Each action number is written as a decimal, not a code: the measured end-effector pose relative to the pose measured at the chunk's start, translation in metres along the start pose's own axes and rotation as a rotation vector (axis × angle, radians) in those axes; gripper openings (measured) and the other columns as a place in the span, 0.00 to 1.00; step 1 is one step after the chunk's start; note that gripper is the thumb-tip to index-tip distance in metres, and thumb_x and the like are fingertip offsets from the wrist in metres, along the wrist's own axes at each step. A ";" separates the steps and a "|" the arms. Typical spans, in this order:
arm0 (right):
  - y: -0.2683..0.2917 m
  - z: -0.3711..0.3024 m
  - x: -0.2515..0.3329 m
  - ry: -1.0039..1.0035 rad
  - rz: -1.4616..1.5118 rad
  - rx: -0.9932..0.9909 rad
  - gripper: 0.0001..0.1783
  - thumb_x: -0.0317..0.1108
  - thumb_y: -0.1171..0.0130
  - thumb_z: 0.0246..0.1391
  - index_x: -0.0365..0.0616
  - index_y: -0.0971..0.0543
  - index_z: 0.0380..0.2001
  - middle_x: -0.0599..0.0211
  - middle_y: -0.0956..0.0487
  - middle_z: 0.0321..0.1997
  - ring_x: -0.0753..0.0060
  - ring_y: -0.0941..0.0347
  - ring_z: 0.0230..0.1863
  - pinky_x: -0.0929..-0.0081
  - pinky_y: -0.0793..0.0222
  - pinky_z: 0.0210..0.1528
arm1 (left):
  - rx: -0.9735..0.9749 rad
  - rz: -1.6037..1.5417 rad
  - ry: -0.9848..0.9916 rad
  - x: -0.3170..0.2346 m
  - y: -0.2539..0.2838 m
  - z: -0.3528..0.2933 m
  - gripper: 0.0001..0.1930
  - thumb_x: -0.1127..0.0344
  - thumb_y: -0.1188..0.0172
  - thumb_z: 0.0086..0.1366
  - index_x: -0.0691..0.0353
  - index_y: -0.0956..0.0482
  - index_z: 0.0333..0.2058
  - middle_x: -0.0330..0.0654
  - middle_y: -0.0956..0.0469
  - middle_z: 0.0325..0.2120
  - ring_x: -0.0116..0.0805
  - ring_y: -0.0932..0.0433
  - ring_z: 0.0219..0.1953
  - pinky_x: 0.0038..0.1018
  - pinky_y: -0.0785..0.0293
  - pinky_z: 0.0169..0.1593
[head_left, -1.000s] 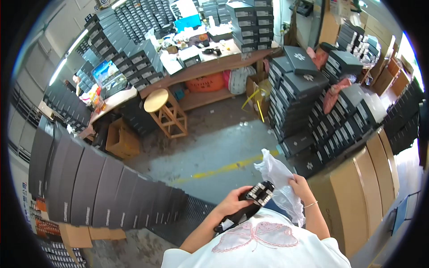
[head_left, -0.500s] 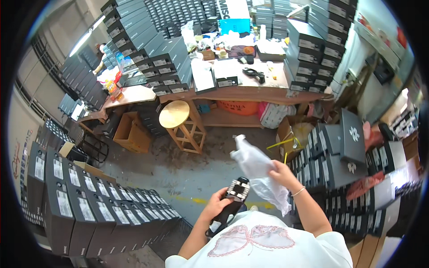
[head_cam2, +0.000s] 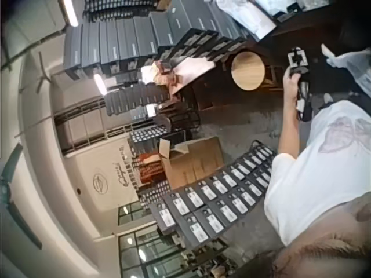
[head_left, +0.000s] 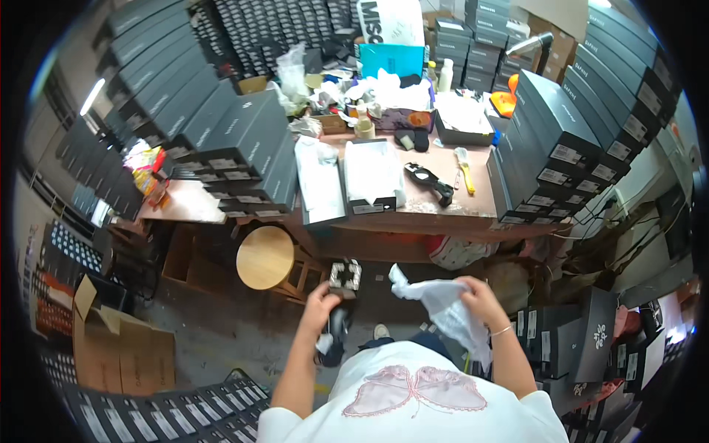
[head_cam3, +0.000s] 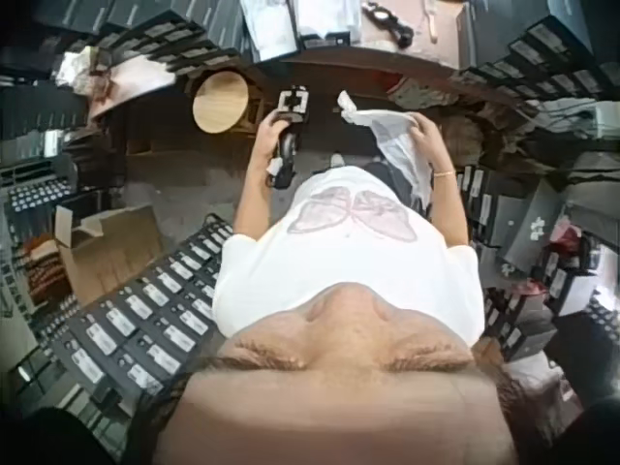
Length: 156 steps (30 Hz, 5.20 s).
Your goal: The recorder is packing high-heeled shoes into shoeboxes using tissue paper.
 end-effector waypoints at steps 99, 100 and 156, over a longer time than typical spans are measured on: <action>-0.094 0.493 0.163 0.097 0.146 0.840 0.21 0.34 0.37 0.53 0.37 0.26 0.49 0.72 0.23 0.38 0.82 0.31 0.38 0.82 0.33 0.42 | -0.589 -0.878 -0.175 -0.150 0.049 0.378 0.17 0.69 0.41 0.62 0.63 0.29 0.50 0.41 0.25 0.41 0.31 0.25 0.43 0.31 0.27 0.48; -0.102 0.484 0.155 -0.003 0.124 0.812 0.13 0.34 0.40 0.56 0.35 0.22 0.40 0.80 0.24 0.29 0.85 0.33 0.32 0.83 0.35 0.37 | -0.631 -0.868 -0.194 -0.148 0.060 0.373 0.17 0.69 0.41 0.62 0.63 0.29 0.49 0.41 0.24 0.41 0.32 0.25 0.43 0.32 0.27 0.48; 0.000 0.475 0.153 0.298 -0.528 0.517 0.11 0.35 0.39 0.49 0.37 0.24 0.30 0.47 0.24 0.25 0.46 0.27 0.29 0.61 0.33 0.33 | -0.335 0.036 0.064 -0.134 0.163 0.357 0.08 0.72 0.38 0.56 0.67 0.21 0.34 0.42 0.21 0.28 0.29 0.22 0.33 0.25 0.26 0.36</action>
Point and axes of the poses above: each hand's wrist, its own z-axis towards the middle knuckle, its own y-axis out of the back of the hand, x = y × z, the point moved 2 cm from there along z, towards the middle knuckle
